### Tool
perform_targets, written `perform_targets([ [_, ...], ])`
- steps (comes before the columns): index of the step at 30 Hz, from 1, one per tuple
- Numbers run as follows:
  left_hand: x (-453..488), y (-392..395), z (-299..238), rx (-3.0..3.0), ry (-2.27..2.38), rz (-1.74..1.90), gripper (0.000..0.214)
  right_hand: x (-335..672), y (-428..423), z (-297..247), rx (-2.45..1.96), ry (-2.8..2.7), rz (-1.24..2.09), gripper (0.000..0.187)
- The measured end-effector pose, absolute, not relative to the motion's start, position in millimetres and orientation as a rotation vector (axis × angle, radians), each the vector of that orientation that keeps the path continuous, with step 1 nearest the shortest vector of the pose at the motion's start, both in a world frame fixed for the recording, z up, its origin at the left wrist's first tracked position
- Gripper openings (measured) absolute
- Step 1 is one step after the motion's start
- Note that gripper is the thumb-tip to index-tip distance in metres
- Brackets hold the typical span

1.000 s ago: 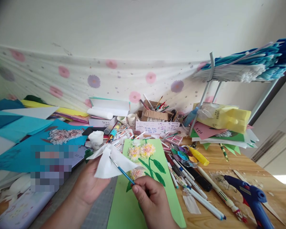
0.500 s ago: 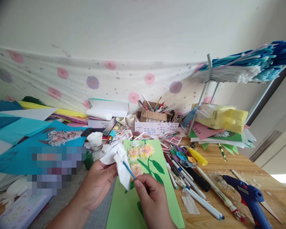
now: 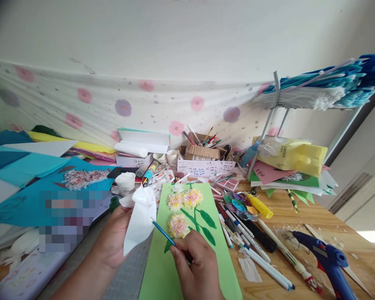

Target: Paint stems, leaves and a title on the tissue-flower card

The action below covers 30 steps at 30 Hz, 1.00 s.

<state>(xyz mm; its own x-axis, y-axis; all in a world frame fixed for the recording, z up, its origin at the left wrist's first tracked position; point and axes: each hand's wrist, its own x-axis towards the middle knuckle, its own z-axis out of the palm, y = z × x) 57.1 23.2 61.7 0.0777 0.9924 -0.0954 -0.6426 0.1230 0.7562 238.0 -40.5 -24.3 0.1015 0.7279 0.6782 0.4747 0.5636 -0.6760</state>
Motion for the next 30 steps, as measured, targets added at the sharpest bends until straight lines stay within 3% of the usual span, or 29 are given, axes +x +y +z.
perform_targets([
  [7, 64.0, 16.9, 65.0, 0.619, 0.676, 1.291, 0.078, 222.7, -47.4, -20.1, -1.104, -1.28, 0.554, 0.054],
  [25, 64.2, 24.5, 71.2, 0.55, 0.575, 1.396, 0.08, 225.3, -48.6, -19.2, -1.162, -1.214, 0.428, 0.05],
  [30, 62.1, 23.4, 65.3, 0.572, 0.599, 1.375, 0.07, 224.2, -46.6, -21.0, -1.179, -1.284, 0.386, 0.05],
])
